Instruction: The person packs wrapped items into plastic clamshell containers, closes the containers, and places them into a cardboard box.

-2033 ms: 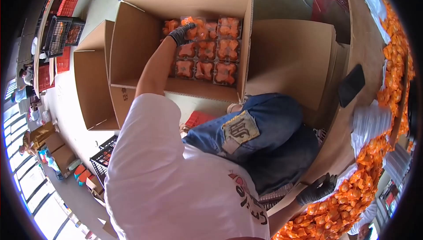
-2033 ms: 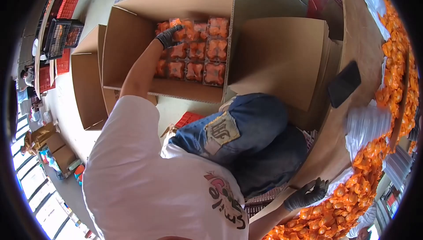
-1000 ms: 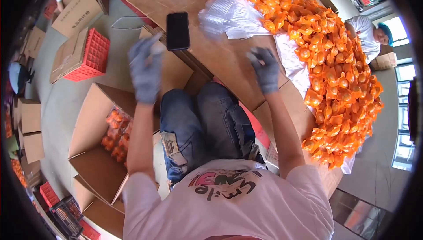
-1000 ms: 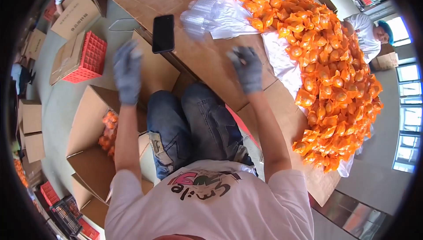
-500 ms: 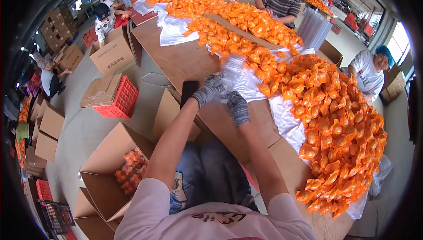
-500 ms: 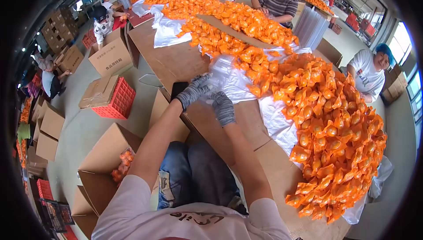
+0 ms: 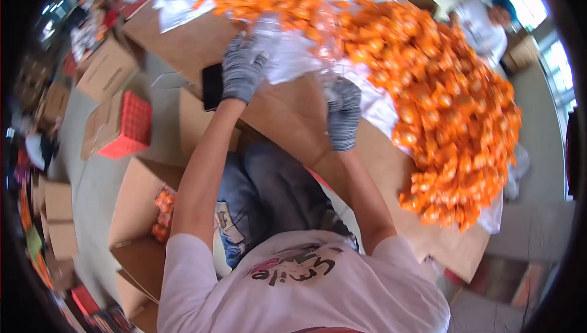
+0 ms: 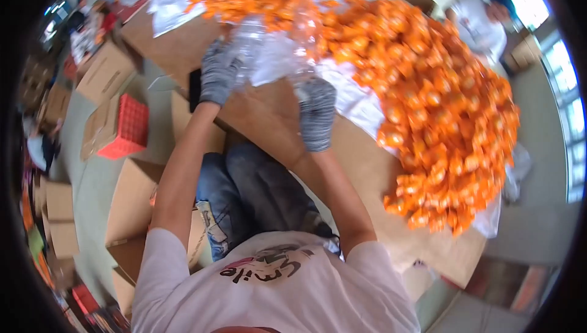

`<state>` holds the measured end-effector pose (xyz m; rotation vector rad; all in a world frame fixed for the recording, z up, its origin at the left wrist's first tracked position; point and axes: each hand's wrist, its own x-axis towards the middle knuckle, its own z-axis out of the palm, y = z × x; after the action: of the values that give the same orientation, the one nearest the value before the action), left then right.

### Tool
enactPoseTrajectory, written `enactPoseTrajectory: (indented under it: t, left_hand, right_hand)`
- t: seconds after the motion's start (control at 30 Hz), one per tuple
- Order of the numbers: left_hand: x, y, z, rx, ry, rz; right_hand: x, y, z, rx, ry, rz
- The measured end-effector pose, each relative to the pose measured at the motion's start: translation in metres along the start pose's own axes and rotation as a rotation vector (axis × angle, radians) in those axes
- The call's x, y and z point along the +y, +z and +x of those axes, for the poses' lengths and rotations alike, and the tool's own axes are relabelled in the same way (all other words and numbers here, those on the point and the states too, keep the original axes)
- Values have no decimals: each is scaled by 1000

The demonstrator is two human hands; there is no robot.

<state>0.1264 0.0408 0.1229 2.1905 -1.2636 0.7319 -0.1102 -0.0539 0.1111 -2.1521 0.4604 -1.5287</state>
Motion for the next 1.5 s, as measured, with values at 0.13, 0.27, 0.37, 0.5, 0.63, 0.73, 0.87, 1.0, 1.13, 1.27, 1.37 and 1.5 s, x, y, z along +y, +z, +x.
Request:
enactPoseTrajectory:
  t: [0.13, 0.27, 0.37, 0.5, 0.63, 0.73, 0.87, 1.0, 1.13, 1.27, 1.37, 1.5]
  left_hand:
    - [104, 8, -23, -632, -1105, -1685]
    - [115, 98, -81, -500, -949, -1675]
    - [120, 82, -96, -460, -939, -1642]
    - [120, 81, -97, -467, -1089, -1494]
    - [122, 72, -102, -401, -892, -1131]
    - [117, 62, -100, -397, -791, -1074]
    - [115, 59, -96, -395, -738, -986]
    - [109, 78, -94, -384, -608, -730]
    - [119, 58, -81, -475, -787, -772]
    - [104, 99, -101, -401, -678, -937]
    - [107, 76, -94, -445, -620, -879]
    - [112, 58, -83, -551, -639, -734]
  right_hand:
    - [9, -54, -36, -417, -238, -336]
    - [6, -98, -42, -616, -14, 16]
    - [62, -142, -29, -464, 306, -489]
    - [99, -153, 7, -617, 616, -1249]
    - [133, -128, 23, -645, 894, -1078]
    - [144, -136, 31, -672, 841, -896]
    - [201, -150, -10, -404, 725, -281]
    - [89, -130, 3, -127, 952, 891]
    - [25, -68, -15, -271, 917, 815]
    - [18, -24, -29, -363, 779, 599]
    - [22, -10, -31, -386, 719, 472]
    - [16, -22, -21, -523, 599, 263]
